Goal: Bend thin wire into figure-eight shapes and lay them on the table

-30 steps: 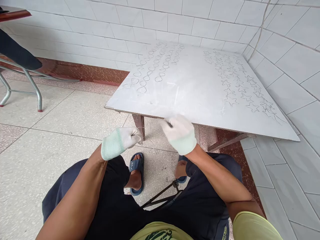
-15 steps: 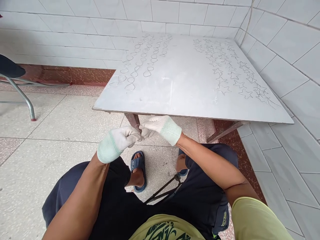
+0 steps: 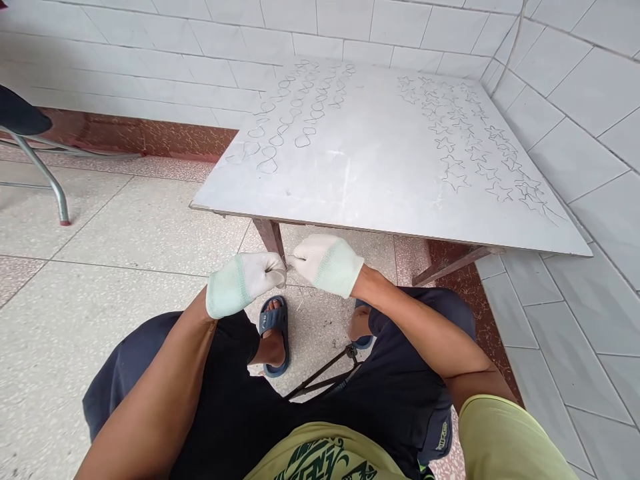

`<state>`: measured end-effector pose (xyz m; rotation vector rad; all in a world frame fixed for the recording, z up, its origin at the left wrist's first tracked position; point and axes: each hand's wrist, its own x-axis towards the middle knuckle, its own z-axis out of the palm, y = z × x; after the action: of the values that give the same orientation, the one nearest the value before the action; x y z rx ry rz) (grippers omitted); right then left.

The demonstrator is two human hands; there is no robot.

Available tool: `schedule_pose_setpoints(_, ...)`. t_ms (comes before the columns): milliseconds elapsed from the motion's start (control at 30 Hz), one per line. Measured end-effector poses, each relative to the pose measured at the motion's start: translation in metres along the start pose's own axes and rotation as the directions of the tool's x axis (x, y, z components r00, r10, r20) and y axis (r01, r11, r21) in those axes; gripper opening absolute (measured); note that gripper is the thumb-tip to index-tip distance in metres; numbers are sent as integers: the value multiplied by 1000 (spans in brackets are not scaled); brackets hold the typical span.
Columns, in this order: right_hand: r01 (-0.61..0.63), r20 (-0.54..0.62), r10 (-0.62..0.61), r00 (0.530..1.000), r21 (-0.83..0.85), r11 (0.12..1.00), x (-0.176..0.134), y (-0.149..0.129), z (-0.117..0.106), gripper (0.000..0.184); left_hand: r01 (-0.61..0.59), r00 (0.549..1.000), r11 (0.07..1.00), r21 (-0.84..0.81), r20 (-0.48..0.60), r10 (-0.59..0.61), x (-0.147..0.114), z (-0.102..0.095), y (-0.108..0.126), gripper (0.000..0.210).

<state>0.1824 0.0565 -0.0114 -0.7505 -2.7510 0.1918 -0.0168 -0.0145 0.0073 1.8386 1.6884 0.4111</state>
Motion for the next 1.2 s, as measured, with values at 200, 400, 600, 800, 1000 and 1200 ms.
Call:
schedule_pose_setpoints(200,-115,-78,111,991,-49,992,-1,-8,20,44,-29,999,999,21,-21,30,4,5,6,18)
schedule_pose_setpoints(400,-277,-98,282,954,59,959,-3,-19,20,50,-57,998,990,-129,21,61,1,0,7,15)
schedule_pose_setpoints(600,-346,-99,359,928,131,929,-3,-27,20,46,-77,994,980,-181,64,90,-3,-2,6,18)
schedule_pose_setpoints(800,-343,-133,383,914,249,906,2,-21,4,27,-72,997,988,-140,-26,69,-1,-2,1,15)
schedule_pose_setpoints(1000,-458,-272,610,744,456,763,-7,-20,-17,41,-30,994,983,-179,-109,10,-4,-12,-5,20)
schedule_pose_setpoints(1200,-410,-144,433,890,160,898,-13,-37,-3,54,-42,983,974,-224,-186,0,-6,-19,-8,21)
